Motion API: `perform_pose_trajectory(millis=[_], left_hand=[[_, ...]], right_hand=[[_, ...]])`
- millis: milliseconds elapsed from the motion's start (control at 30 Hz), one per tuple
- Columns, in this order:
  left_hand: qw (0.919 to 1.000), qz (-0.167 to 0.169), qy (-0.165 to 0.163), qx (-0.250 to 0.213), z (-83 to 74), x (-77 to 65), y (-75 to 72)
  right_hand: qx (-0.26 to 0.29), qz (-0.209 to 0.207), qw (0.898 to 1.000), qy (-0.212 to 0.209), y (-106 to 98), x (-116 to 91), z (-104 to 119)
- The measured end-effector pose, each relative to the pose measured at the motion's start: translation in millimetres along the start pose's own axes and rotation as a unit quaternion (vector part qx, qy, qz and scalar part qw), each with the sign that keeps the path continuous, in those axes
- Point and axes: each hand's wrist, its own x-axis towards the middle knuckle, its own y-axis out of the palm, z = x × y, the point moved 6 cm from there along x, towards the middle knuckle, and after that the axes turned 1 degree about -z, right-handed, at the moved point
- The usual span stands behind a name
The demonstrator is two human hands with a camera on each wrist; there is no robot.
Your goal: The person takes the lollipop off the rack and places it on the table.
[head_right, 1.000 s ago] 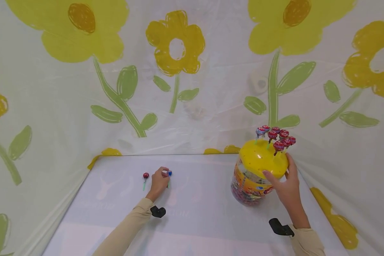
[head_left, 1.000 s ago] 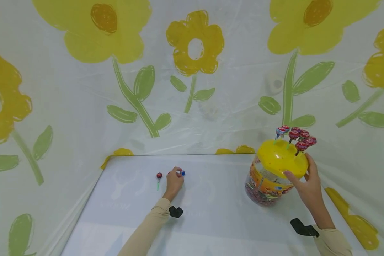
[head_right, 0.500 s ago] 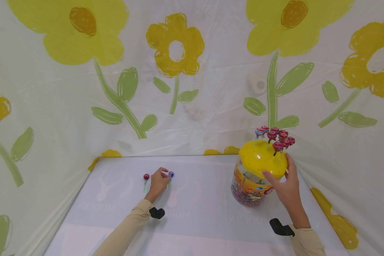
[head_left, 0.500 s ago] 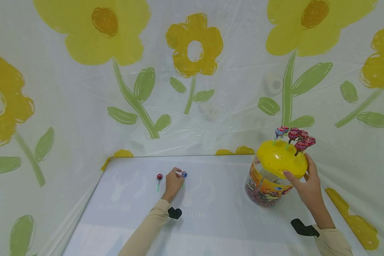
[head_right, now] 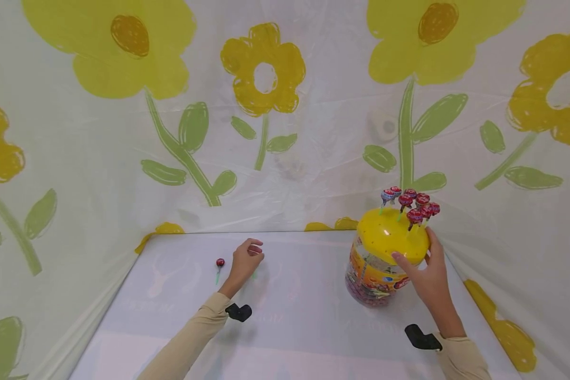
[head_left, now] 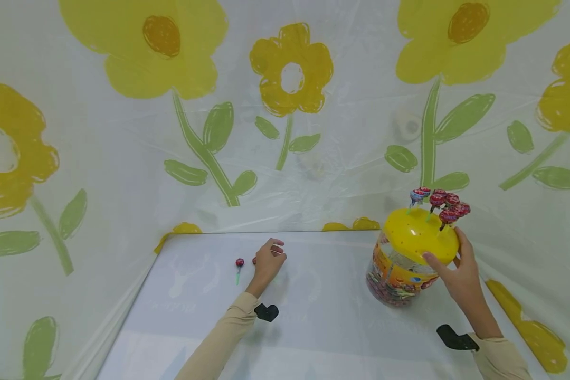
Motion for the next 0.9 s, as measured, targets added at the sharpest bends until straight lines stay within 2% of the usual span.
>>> perform_pose_trajectory(millis=[333, 633, 733, 900], left_hand=[[0.9982, 0.016, 0.015, -0.055, -37.0, 1.4, 4.2], [0.9893, 0.043, 0.020, -0.138, -67.7, 0.2, 13.6], [0.9865, 0.052, 0.029, -0.152, -86.1, -3.1, 14.0], [0.9807, 0.069, 0.049, -0.176, -128.6, -14.8, 6.2]], right_hand=[[0.012, -0.002, 1.000, -0.006, -0.9, -1.7, 2.5], [0.015, -0.003, 1.000, -0.009, 0.6, -1.1, 0.6], [0.015, -0.002, 1.000, -0.004, 0.8, -1.2, -0.5], [0.017, 0.001, 1.000, 0.001, 0.9, -1.4, -2.5]])
